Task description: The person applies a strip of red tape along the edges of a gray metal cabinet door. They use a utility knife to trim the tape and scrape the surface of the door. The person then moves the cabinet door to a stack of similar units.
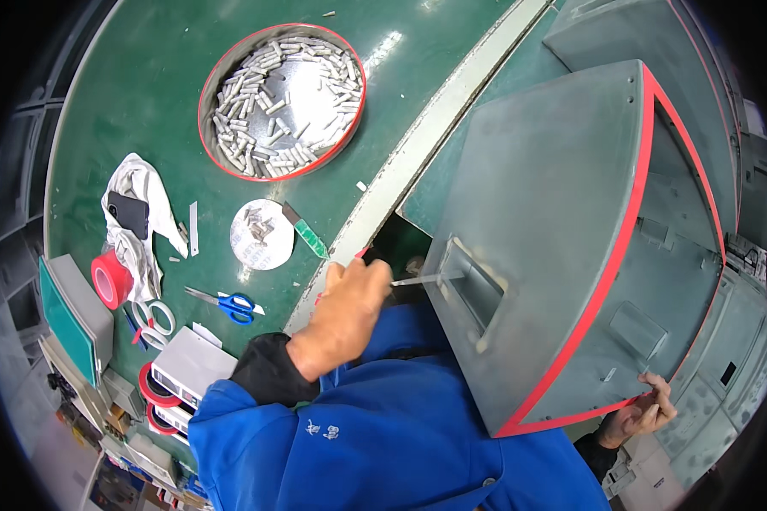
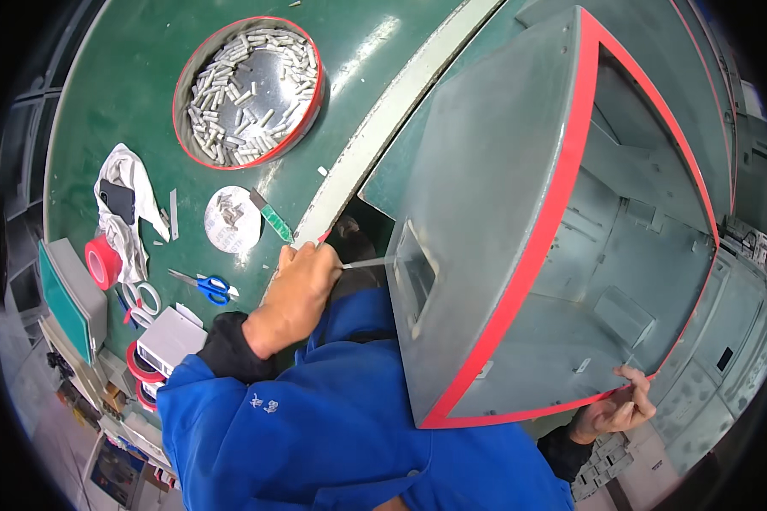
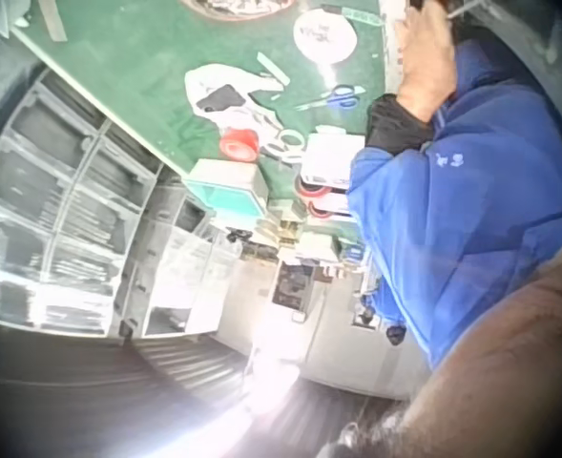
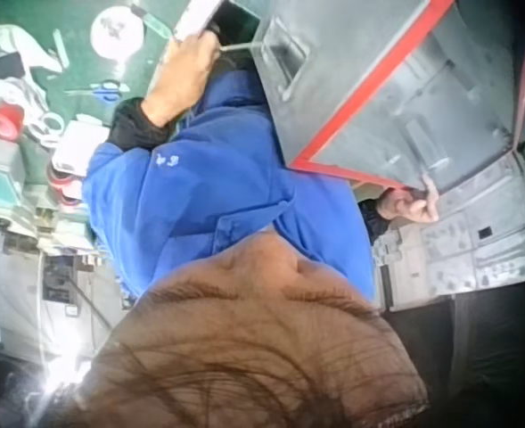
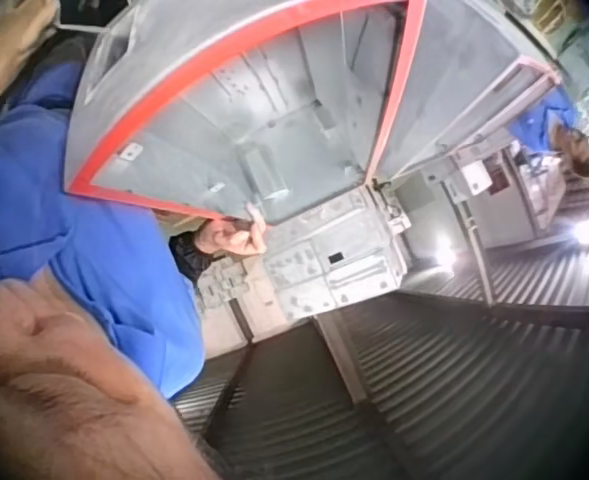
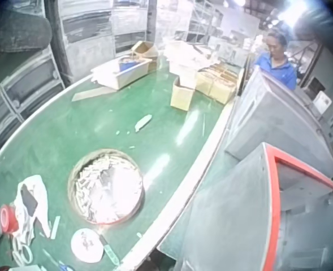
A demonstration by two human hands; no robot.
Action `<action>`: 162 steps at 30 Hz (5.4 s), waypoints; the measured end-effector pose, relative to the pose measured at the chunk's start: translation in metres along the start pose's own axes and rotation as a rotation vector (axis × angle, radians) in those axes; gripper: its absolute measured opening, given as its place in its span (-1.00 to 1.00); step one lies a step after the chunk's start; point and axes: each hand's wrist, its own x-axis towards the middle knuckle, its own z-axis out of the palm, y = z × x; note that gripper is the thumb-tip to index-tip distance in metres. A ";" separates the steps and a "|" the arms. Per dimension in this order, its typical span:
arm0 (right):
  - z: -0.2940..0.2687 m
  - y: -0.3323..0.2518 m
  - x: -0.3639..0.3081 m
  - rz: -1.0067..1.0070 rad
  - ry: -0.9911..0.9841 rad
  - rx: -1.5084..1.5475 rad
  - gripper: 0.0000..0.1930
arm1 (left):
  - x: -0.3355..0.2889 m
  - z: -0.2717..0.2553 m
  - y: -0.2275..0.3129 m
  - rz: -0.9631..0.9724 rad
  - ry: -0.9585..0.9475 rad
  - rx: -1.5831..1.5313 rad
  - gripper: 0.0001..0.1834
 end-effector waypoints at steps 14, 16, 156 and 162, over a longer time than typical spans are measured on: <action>-0.002 0.005 -0.001 0.008 -0.011 0.011 -0.86 | 0.003 0.062 0.013 0.271 0.336 -0.622 -0.85; -0.002 0.005 0.001 0.021 -0.009 0.041 -0.86 | 0.008 0.057 0.019 0.258 0.350 -0.593 -0.85; 0.004 -0.001 0.002 -0.027 -0.057 0.068 -0.83 | -0.021 -0.006 0.063 -0.026 -0.309 -1.178 -0.93; 0.006 -0.002 0.002 -0.035 -0.059 0.057 -0.83 | -0.016 -0.002 0.065 0.061 -0.180 -1.124 -0.95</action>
